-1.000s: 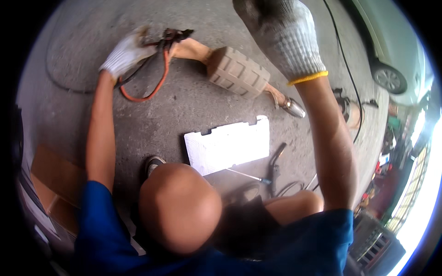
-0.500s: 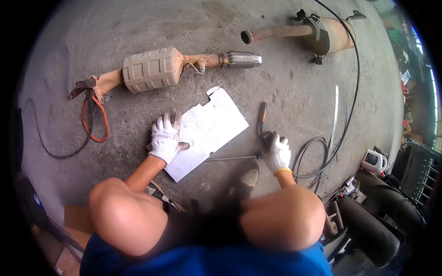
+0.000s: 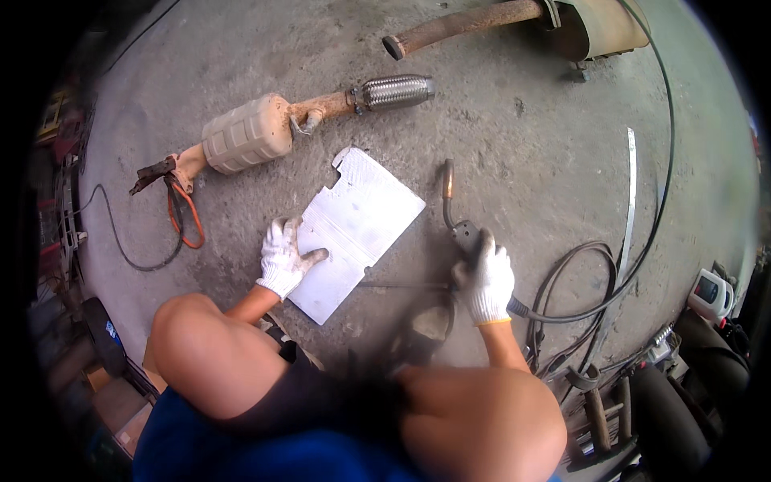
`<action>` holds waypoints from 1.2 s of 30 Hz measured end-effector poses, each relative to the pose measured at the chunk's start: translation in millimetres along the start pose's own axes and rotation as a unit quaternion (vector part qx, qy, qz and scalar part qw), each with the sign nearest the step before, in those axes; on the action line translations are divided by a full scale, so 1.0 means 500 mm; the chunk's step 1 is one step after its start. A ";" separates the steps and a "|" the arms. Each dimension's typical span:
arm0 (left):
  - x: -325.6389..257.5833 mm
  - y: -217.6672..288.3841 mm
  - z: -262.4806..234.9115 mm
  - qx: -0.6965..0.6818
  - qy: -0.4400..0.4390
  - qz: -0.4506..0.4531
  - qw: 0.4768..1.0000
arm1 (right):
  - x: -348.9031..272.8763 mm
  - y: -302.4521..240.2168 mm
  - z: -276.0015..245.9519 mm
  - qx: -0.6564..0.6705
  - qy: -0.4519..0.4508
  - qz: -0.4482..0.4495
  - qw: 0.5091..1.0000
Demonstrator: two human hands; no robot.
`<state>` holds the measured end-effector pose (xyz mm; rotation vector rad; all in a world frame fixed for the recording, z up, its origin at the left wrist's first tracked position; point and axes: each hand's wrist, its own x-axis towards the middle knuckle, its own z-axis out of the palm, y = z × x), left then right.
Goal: The person sits on the floor and uses a welding torch to attach a white metal plate to a rusty exhaust pipe. They hold the plate in place with one hand while applying the welding torch with the other, creating sparks and fusing the metal pieces together.
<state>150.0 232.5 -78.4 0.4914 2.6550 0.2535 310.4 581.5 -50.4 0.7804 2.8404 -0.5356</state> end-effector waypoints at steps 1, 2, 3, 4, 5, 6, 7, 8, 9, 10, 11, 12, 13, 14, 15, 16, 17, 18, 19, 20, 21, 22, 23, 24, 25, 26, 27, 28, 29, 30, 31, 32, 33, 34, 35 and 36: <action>0.013 0.007 -0.007 0.026 0.014 0.012 1.000 | 0.015 -0.018 -0.019 0.036 0.009 -0.031 0.999; 0.007 0.005 -0.021 0.057 0.025 0.013 0.998 | 0.028 -0.048 -0.039 0.078 0.010 -0.068 0.995; 0.012 0.014 -0.017 0.033 -0.011 0.016 0.999 | 0.040 -0.076 -0.066 0.093 -0.002 -0.080 0.992; 0.018 0.035 -0.020 0.067 -0.032 0.007 0.997 | 0.066 -0.108 -0.095 0.103 -0.012 -0.097 0.990; 0.026 0.060 -0.031 0.106 -0.050 -0.003 0.993 | 0.089 -0.131 -0.109 0.129 -0.007 -0.117 0.985; 0.034 0.078 -0.037 0.141 -0.071 -0.010 0.987 | 0.113 -0.146 -0.121 0.152 0.010 -0.127 0.980; 0.042 0.075 -0.036 0.129 -0.085 -0.014 0.988 | 0.138 -0.164 -0.128 0.178 0.025 -0.143 0.973; 0.050 0.081 -0.044 0.133 -0.107 -0.028 0.985 | 0.165 -0.181 -0.130 0.204 0.039 -0.160 0.965; 0.056 0.090 -0.053 0.136 -0.130 -0.043 0.981 | 0.188 -0.195 -0.131 0.229 0.036 -0.161 0.959; 0.062 0.098 -0.058 0.136 -0.152 -0.056 0.977 | 0.205 -0.207 -0.126 0.224 0.040 -0.161 0.960; 0.067 0.100 -0.060 0.133 -0.155 -0.065 0.977 | 0.219 -0.219 -0.119 0.220 0.044 -0.160 0.961; 0.073 0.099 -0.063 0.115 -0.161 -0.085 0.976 | 0.233 -0.230 -0.111 0.216 0.048 -0.160 0.962; 0.079 0.098 -0.063 0.098 -0.170 -0.102 0.975 | 0.247 -0.236 -0.099 0.193 0.010 -0.152 0.969; 0.084 0.096 -0.063 0.080 -0.178 -0.119 0.974 | 0.260 -0.235 -0.088 0.163 -0.064 -0.151 0.973; 0.085 0.092 -0.063 0.043 -0.171 -0.125 0.976 | 0.262 -0.232 -0.076 0.175 -0.050 -0.164 0.969; 0.080 0.079 -0.063 0.007 -0.166 -0.134 0.977 | 0.262 -0.235 -0.063 0.190 -0.040 -0.179 0.965; 0.073 0.067 -0.062 -0.031 -0.161 -0.142 0.976 | 0.260 -0.239 -0.067 0.205 -0.028 -0.169 0.964; 0.069 0.046 -0.049 -0.115 -0.131 -0.121 0.977 | 0.258 -0.244 -0.077 0.221 -0.015 -0.158 0.962; 0.066 0.036 -0.043 -0.200 -0.102 -0.098 0.970 | 0.254 -0.243 -0.083 0.235 -0.002 -0.145 0.961; 0.063 0.029 -0.038 -0.282 -0.072 -0.075 0.954 | 0.251 -0.237 -0.074 0.220 -0.030 -0.151 0.963; 0.054 0.017 -0.039 -0.445 -0.138 -0.114 0.877 | 0.248 -0.227 -0.058 0.206 -0.058 -0.157 0.964; 0.061 0.026 -0.079 -0.439 -0.193 -0.107 0.871 | 0.254 -0.216 -0.049 0.191 -0.084 -0.160 0.965; 0.053 0.014 -0.099 -0.486 -0.210 -0.126 0.839 | 0.264 -0.219 -0.057 0.211 -0.103 -0.159 0.959; 0.045 -0.001 -0.119 -0.532 -0.225 -0.144 0.804 | 0.268 -0.226 -0.068 0.222 -0.069 -0.158 0.960; 0.040 -0.010 -0.155 -0.531 -0.234 -0.166 0.798 | 0.263 -0.237 -0.084 0.234 -0.039 -0.156 0.959; 0.034 -0.047 -0.165 -0.526 -0.245 -0.154 0.800 | 0.252 -0.241 -0.091 0.242 -0.006 -0.149 0.959; 0.022 -0.075 -0.176 -0.556 -0.247 -0.156 0.778 | 0.240 -0.241 -0.081 0.249 0.027 -0.158 0.955; 0.015 -0.092 -0.195 -0.585 -0.250 -0.156 0.756 | 0.225 -0.239 -0.071 0.242 0.015 -0.152 0.958; 0.010 -0.092 -0.225 -0.586 -0.245 -0.161 0.756 | 0.206 -0.230 -0.065 0.236 0.009 -0.148 0.960; 0.006 -0.095 -0.249 -0.587 -0.240 -0.166 0.755 | 0.191 -0.223 -0.056 0.229 0.003 -0.145 0.963; -0.005 -0.122 -0.258 -0.572 -0.235 -0.153 0.771 | 0.183 -0.225 -0.045 0.231 -0.020 -0.134 0.963; -0.021 -0.143 -0.258 -0.577 -0.217 -0.157 0.771 | 0.181 -0.224 -0.040 0.218 -0.016 -0.132 0.967; -0.037 -0.164 -0.258 -0.580 -0.199 -0.162 0.773 | 0.184 -0.232 -0.042 0.206 -0.010 -0.129 0.970; -0.053 -0.183 -0.257 -0.583 -0.181 -0.166 0.775 | 0.187 -0.240 -0.045 0.194 -0.005 -0.126 0.973; -0.069 -0.204 -0.245 -0.599 -0.138 -0.173 0.769 | 0.196 -0.248 -0.049 0.197 0.030 -0.143 0.969; -0.075 -0.216 -0.233 -0.612 -0.109 -0.173 0.764 | 0.197 -0.250 -0.050 0.182 0.043 -0.141 0.972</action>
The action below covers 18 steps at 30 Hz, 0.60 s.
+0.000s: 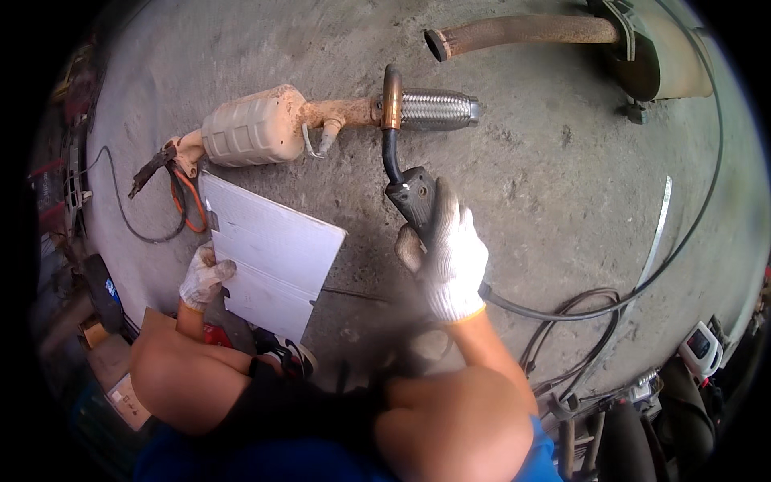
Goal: The person sits on the floor and uses a welding torch to attach a white metal plate to a rusty exhaust pipe. They hold the plate in place with one hand while applying the welding torch with the other, creating sparks and fusing the metal pieces together.
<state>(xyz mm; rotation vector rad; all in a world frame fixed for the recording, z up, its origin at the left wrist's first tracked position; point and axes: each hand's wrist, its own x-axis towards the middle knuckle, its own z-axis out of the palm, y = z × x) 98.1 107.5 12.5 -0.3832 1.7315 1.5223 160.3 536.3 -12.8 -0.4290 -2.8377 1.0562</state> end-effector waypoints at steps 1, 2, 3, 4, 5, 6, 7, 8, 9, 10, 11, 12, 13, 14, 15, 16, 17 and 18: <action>0.003 -0.011 -0.005 -0.019 0.017 0.018 1.000 | 0.003 0.006 0.007 -0.030 -0.036 0.012 0.999; 0.008 -0.026 -0.012 -0.041 0.034 0.040 0.998 | 0.007 0.016 0.018 -0.063 -0.068 0.021 0.995; 0.011 -0.044 -0.027 -0.046 0.039 0.035 0.998 | 0.009 0.024 0.036 -0.108 -0.096 0.023 0.989; 0.015 -0.044 -0.024 -0.050 0.051 0.048 0.996 | 0.019 0.018 0.034 -0.091 -0.074 0.016 0.993; 0.016 -0.040 -0.022 -0.054 0.063 0.062 0.995 | 0.029 0.009 0.027 -0.075 -0.053 0.009 0.996; 0.008 -0.040 -0.019 -0.054 0.079 0.067 0.993 | 0.032 -0.002 0.017 -0.054 -0.038 0.005 0.998; 0.014 -0.071 -0.046 -0.075 0.081 0.082 0.991 | 0.038 -0.016 0.009 -0.042 -0.007 0.004 0.999; 0.030 -0.072 -0.035 -0.088 0.084 0.101 0.987 | 0.032 -0.011 0.014 -0.047 0.059 -0.041 0.996; 0.037 -0.045 -0.017 -0.093 0.091 0.117 0.985 | 0.020 0.003 0.025 -0.067 0.025 -0.022 0.997; 0.045 -0.028 -0.008 -0.098 0.098 0.133 0.981 | 0.009 0.016 0.032 -0.086 -0.008 -0.003 0.996; 0.058 -0.020 -0.020 -0.071 0.087 0.131 0.985 | 0.021 0.001 0.034 -0.179 -0.119 0.037 0.976; 0.063 -0.017 -0.024 -0.084 0.094 0.146 0.981 | 0.018 0.003 0.041 -0.196 -0.127 0.033 0.972; 0.060 0.011 -0.004 -0.098 0.106 0.161 0.976 | 0.018 -0.005 0.038 -0.180 -0.112 0.029 0.977; 0.063 0.027 0.006 -0.111 0.119 0.175 0.971 | 0.019 -0.012 0.032 -0.164 -0.097 0.026 0.981; 0.087 0.000 -0.042 -0.091 0.108 0.195 0.971 | 0.031 -0.014 0.029 -0.138 -0.038 0.005 0.990; 0.083 0.004 -0.030 -0.104 0.118 0.186 0.970 | 0.023 -0.014 0.031 -0.110 0.014 -0.009 0.994; 0.087 0.034 -0.007 -0.117 0.128 0.186 0.967 | 0.028 -0.014 0.034 -0.134 -0.019 -0.004 0.991; 0.091 0.052 0.005 -0.129 0.137 0.186 0.964 | 0.030 -0.011 0.040 -0.158 -0.053 0.002 0.986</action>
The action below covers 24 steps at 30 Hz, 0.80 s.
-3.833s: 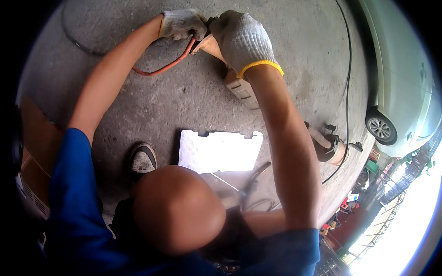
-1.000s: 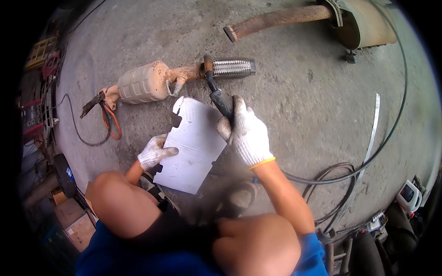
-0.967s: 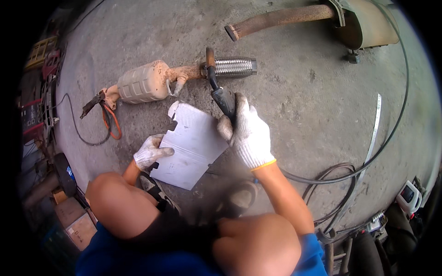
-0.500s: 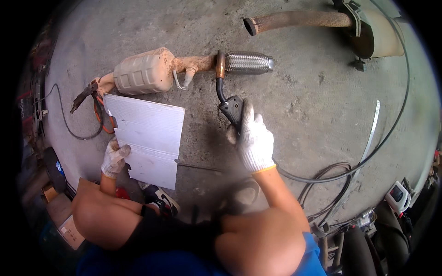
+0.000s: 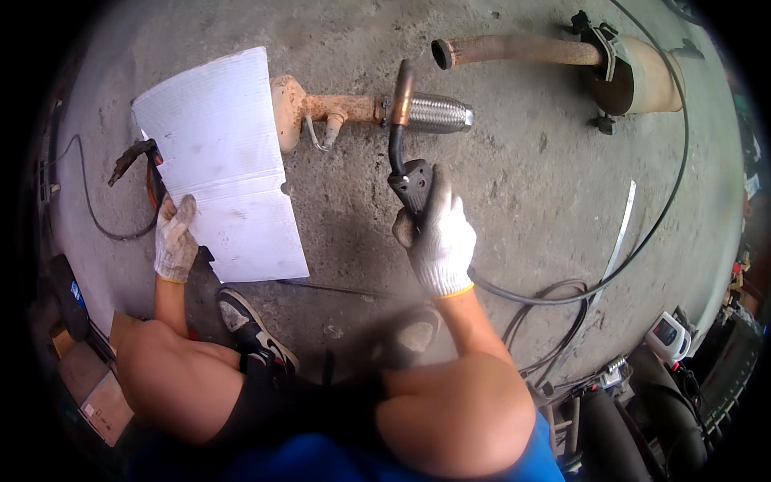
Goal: The person sits on the floor and uses a welding torch to attach a white metal plate to a rusty exhaust pipe. They hold the plate in place with one hand while applying the welding torch with the other, creating sparks and fusing the metal pieces together.
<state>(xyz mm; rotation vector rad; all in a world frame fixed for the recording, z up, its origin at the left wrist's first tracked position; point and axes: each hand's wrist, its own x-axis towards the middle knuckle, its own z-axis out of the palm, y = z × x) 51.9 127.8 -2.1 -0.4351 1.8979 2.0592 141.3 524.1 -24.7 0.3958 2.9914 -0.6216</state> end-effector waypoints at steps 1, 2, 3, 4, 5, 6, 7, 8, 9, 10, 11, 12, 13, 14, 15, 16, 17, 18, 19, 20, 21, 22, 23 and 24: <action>0.007 0.004 -0.001 0.004 -0.004 -0.002 1.000 | -0.001 -0.001 0.003 -0.025 -0.034 0.003 0.999; 0.006 0.006 0.002 -0.002 -0.008 0.007 1.000 | -0.002 -0.002 0.003 -0.049 -0.067 0.005 0.997; 0.004 0.008 0.003 -0.008 -0.011 0.015 1.000 | -0.004 -0.001 -0.003 -0.023 -0.030 -0.003 0.999; 0.000 0.013 0.008 -0.012 -0.011 0.021 1.000 | -0.003 -0.001 -0.009 0.004 0.003 -0.014 1.000; 0.001 0.018 0.010 -0.020 -0.013 0.011 1.000 | -0.002 -0.002 -0.016 0.032 0.035 -0.024 0.999; 0.006 0.024 0.011 -0.028 -0.014 0.001 0.999 | -0.002 -0.001 -0.017 0.060 0.067 -0.034 0.995; 0.012 0.029 0.015 -0.037 -0.022 -0.008 0.999 | -0.005 0.001 -0.009 0.089 0.113 -0.042 0.989; 0.014 0.027 0.017 -0.034 -0.013 -0.006 0.999 | -0.005 0.004 -0.002 0.050 0.050 -0.022 0.997; 0.015 0.021 0.021 -0.031 -0.005 -0.005 0.999 | -0.003 0.007 0.004 0.012 -0.013 -0.002 1.000; 0.017 0.024 0.028 -0.027 0.006 0.001 1.000 | 0.005 0.007 0.011 -0.024 -0.075 0.014 0.997; 0.020 0.027 0.034 -0.022 0.012 0.009 1.000 | 0.007 0.013 0.009 0.024 -0.051 -0.009 0.998; 0.023 0.032 0.043 -0.017 0.019 0.018 1.000 | 0.011 0.015 0.008 0.043 -0.014 -0.010 0.999; 0.013 0.034 0.047 -0.009 0.028 0.017 0.999 | 0.002 0.017 0.006 0.064 0.015 -0.007 0.998; 0.011 0.036 0.044 -0.007 0.024 0.004 1.000 | -0.007 0.020 0.005 0.083 0.044 -0.003 0.996; 0.015 0.038 0.041 -0.005 0.019 -0.010 1.000 | -0.016 0.032 0.024 0.079 0.029 -0.002 0.996; 0.021 0.043 0.039 -0.004 0.014 -0.018 1.000 | -0.022 0.043 0.041 0.075 0.016 -0.003 0.997; 0.023 0.035 0.032 0.030 0.018 0.015 0.999 | -0.016 0.027 0.033 0.021 -0.028 0.002 0.999; 0.026 0.014 0.023 0.064 0.022 0.048 0.997 | -0.012 0.017 0.022 -0.034 -0.070 0.007 0.997; 0.033 0.009 0.028 0.068 0.025 0.053 0.996 | -0.009 0.020 0.011 0.016 -0.054 -0.009 0.998; 0.046 0.009 0.031 0.074 0.020 0.058 0.995 | 0.001 0.021 -0.002 0.039 -0.025 -0.016 0.999; 0.043 0.021 0.048 0.055 0.018 0.024 0.998 | -0.005 0.022 -0.013 0.065 -0.006 -0.021 0.998; 0.035 0.033 0.068 0.036 0.016 -0.009 0.999 | -0.012 0.023 -0.024 0.091 0.013 -0.024 0.995; 0.033 0.040 0.096 0.014 -0.001 0.008 1.000 | -0.016 0.027 -0.039 0.112 0.049 -0.034 0.992; 0.023 0.056 0.115 0.005 -0.001 -0.005 1.000 | -0.021 0.023 -0.060 0.135 0.063 -0.034 0.988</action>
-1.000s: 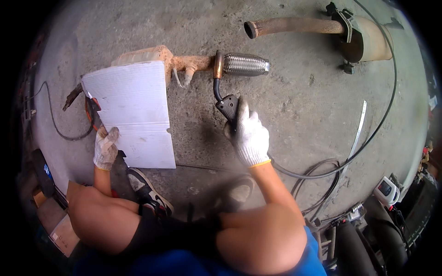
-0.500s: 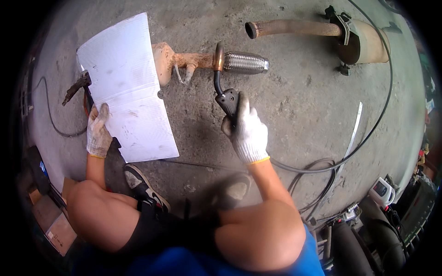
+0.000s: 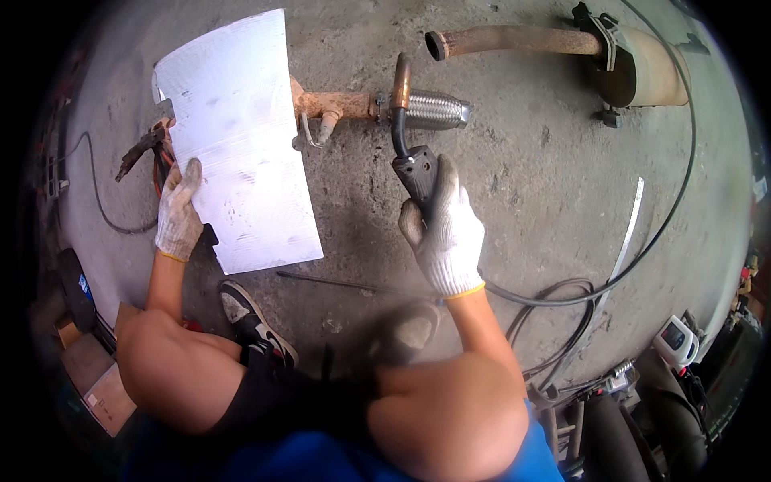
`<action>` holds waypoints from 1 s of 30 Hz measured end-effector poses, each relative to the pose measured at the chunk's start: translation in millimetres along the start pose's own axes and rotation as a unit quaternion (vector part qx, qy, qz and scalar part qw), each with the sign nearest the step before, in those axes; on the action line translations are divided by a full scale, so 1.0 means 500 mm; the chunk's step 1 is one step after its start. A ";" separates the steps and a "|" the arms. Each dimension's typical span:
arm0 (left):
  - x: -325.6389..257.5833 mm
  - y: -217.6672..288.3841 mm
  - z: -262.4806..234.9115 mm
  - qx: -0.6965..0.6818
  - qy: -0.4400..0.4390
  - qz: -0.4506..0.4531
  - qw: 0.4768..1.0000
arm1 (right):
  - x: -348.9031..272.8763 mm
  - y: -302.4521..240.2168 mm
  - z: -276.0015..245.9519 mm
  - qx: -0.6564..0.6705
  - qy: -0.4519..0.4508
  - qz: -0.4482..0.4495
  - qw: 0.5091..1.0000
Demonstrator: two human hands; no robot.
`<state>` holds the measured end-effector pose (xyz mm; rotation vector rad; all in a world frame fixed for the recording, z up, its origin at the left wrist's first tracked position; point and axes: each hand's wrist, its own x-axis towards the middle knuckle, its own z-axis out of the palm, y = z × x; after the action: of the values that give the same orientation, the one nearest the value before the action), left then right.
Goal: The person sits on the floor and uses a welding torch to attach a white metal plate to a rusty exhaust pipe. They hold the plate in place with one hand while applying the welding torch with the other, creating sparks and fusing the metal pieces together.
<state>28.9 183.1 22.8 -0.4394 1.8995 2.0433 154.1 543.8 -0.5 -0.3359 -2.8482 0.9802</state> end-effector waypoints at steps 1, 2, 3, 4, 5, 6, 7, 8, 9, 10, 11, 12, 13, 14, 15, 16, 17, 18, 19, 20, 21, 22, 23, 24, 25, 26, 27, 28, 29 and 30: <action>-0.009 0.015 0.016 -0.010 0.000 -0.013 1.000 | 0.001 0.003 -0.013 0.020 0.000 0.006 1.000; -0.014 0.025 0.024 -0.019 -0.001 -0.025 1.000 | -0.001 0.009 -0.026 0.041 0.002 0.013 0.999; -0.015 0.019 0.017 -0.011 0.003 -0.021 1.000 | -0.009 0.018 -0.038 0.096 -0.040 0.080 0.991; -0.009 0.008 0.010 -0.006 0.003 -0.016 1.000 | -0.008 0.008 -0.065 0.105 -0.056 0.096 0.988; -0.004 0.002 0.001 -0.001 0.003 -0.011 1.000 | -0.005 0.004 -0.088 0.134 -0.070 0.097 0.984; -0.017 0.012 0.013 0.003 0.012 -0.026 1.000 | -0.006 0.004 -0.102 0.166 -0.087 0.098 0.977; -0.042 0.023 0.023 0.008 0.021 -0.041 0.999 | -0.003 0.001 -0.111 0.227 -0.134 0.156 0.952; -0.063 0.033 0.037 0.008 0.025 -0.058 0.998 | -0.001 -0.002 -0.128 0.273 -0.170 0.219 0.921; -0.084 0.042 0.044 0.024 0.029 -0.065 0.997 | 0.005 0.000 -0.140 0.293 -0.204 0.256 0.898; -0.100 0.051 0.045 0.032 0.037 -0.074 0.996 | 0.011 0.004 -0.148 0.311 -0.238 0.290 0.873; -0.113 0.061 0.044 0.040 0.045 -0.083 0.995 | 0.018 0.009 -0.151 0.332 -0.240 0.282 0.867; -0.125 0.069 0.044 0.049 0.054 -0.092 0.993 | 0.024 0.013 -0.156 0.333 -0.248 0.288 0.863; -0.135 0.077 0.048 0.060 0.084 -0.070 0.992 | 0.031 0.015 -0.157 0.335 -0.258 0.292 0.858; -0.142 0.080 0.053 0.067 0.091 -0.048 0.992 | 0.040 0.017 -0.159 0.336 -0.267 0.297 0.853; -0.147 0.083 0.058 0.074 0.099 -0.026 0.992 | 0.051 0.017 -0.162 0.334 -0.274 0.288 0.855; -0.148 0.087 0.065 0.077 0.107 -0.017 0.991 | 0.064 0.014 -0.161 0.327 -0.276 0.299 0.853; -0.148 0.084 0.073 0.078 0.113 -0.009 0.990 | 0.069 0.017 -0.162 0.345 -0.274 0.302 0.845; -0.143 0.086 0.087 0.075 0.122 -0.013 0.990 | 0.074 0.021 -0.163 0.364 -0.271 0.306 0.837; -0.139 0.089 0.101 0.071 0.134 -0.013 0.988 | 0.093 0.020 -0.171 0.344 -0.296 0.300 0.839; -0.130 0.086 0.113 0.045 0.117 -0.015 0.992 | 0.094 0.013 -0.175 0.342 -0.290 0.306 0.840; -0.118 0.084 0.124 0.019 0.099 -0.018 0.995 | 0.095 0.006 -0.178 0.339 -0.282 0.312 0.841; -0.106 0.090 0.127 -0.004 0.081 -0.015 0.997 | 0.100 -0.002 -0.179 0.341 -0.274 0.315 0.843; -0.093 0.079 0.120 -0.015 0.069 -0.022 0.997 | 0.105 -0.006 -0.181 0.330 -0.284 0.316 0.843; -0.080 0.071 0.116 -0.005 0.051 -0.024 0.998 | 0.110 -0.007 -0.183 0.319 -0.294 0.318 0.843; -0.070 0.061 0.111 0.006 0.031 -0.028 0.999 | 0.109 -0.010 -0.183 0.308 -0.304 0.323 0.842; -0.059 0.050 0.106 0.017 0.012 -0.033 0.999 | 0.110 -0.017 -0.184 0.289 -0.306 0.323 0.848; -0.046 0.039 0.102 0.008 -0.002 -0.044 0.999 | 0.112 -0.024 -0.186 0.269 -0.308 0.322 0.854; -0.035 0.027 0.101 -0.002 -0.015 -0.049 0.999 | 0.113 -0.030 -0.188 0.247 -0.310 0.323 0.859; -0.025 0.016 0.102 -0.012 -0.027 -0.054 0.998 | 0.114 -0.038 -0.188 0.234 -0.305 0.325 0.864; -0.015 0.006 0.103 -0.023 -0.038 -0.060 0.997 | 0.115 -0.046 -0.186 0.220 -0.301 0.326 0.869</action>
<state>33.9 234.1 32.3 -0.4683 1.7428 2.0011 110.6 595.2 88.6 -1.1685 -2.8874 2.1459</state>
